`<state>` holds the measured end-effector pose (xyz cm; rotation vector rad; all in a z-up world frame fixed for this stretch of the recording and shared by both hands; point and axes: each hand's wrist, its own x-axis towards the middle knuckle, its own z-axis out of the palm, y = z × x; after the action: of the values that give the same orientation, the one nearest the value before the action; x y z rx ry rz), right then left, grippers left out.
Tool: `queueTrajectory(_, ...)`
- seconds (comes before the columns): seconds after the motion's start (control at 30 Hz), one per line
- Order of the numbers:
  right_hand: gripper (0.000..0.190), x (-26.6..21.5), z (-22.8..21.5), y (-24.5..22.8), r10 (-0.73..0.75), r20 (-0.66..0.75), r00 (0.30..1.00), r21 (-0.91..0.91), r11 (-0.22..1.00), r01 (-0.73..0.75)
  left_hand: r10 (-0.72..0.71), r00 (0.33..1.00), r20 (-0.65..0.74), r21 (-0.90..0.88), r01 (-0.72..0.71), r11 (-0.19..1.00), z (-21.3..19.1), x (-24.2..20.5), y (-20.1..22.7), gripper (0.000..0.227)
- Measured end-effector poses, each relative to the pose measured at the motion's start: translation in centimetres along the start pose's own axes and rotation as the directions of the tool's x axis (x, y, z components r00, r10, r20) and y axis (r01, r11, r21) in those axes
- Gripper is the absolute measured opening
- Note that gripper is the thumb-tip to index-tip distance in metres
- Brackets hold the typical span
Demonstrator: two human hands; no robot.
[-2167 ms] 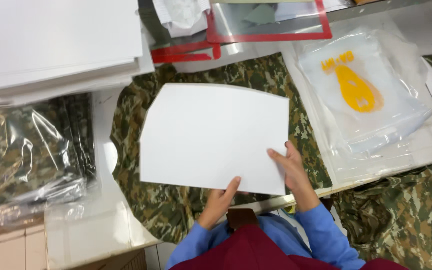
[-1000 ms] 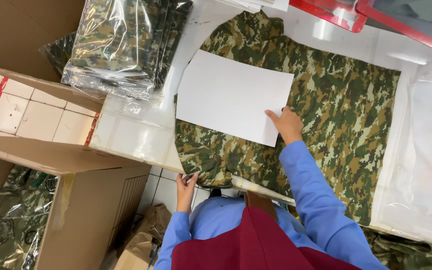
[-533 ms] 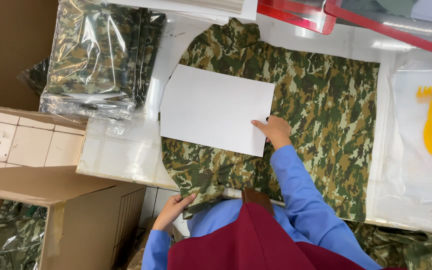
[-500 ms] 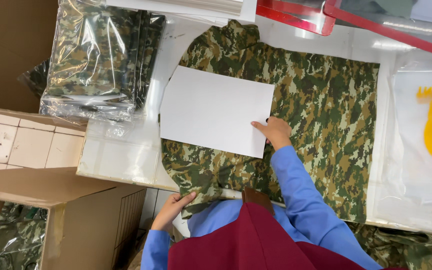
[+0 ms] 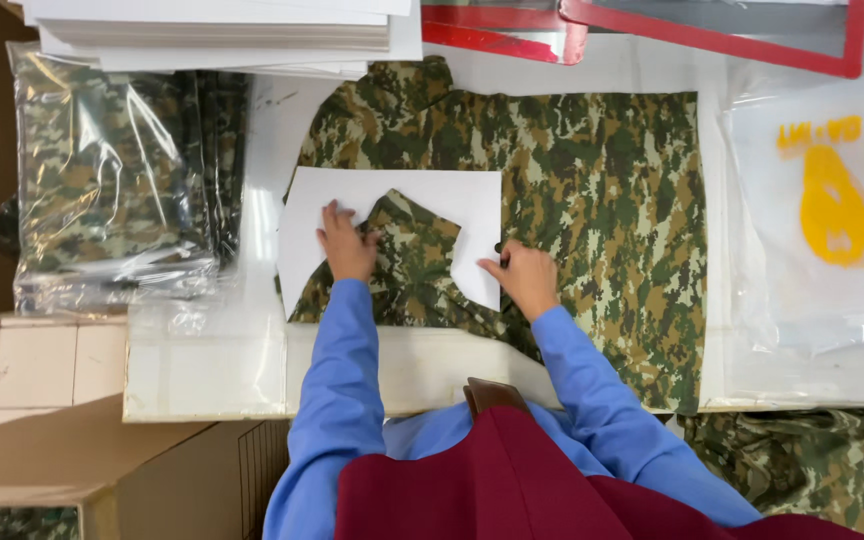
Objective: The person folds camouflage shirts around a white cardboard insert and places them into clear plastic bags.
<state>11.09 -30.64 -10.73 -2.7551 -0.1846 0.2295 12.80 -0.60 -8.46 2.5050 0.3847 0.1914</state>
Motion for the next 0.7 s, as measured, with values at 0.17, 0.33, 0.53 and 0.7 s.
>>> queueTrajectory(0.17, 0.078, -9.7, 1.2, 5.4, -0.358, -0.167, 0.919, 0.026, 0.93, 0.367, 0.175, 0.976, -0.128, 0.178, -0.151, 0.972, 3.3, 1.8, -4.3, 0.015)
queueTrajectory(0.33, 0.054, -13.5, -0.7, 17.1, -0.346, -0.198, 0.917, -0.205, 0.93, 0.306, 0.285, 0.927, -0.243, 0.326, -0.199, 0.924, 4.5, 2.0, -7.0, 0.018)
queueTrajectory(0.53, 0.034, -4.7, -10.1, 24.7, 0.425, -0.057, 0.904, -0.229, 0.875, -0.426, 0.451, 0.794, -0.407, 0.625, -0.118, 0.772, 4.2, 1.8, -6.4, 0.012)
queueTrajectory(0.7, 0.041, 1.2, -8.2, 20.5, 0.389, -0.467, 0.795, 0.023, 0.903, -0.429, 0.397, 0.835, -0.381, 0.586, -0.115, 0.802, 3.3, 0.5, -6.4, 0.013)
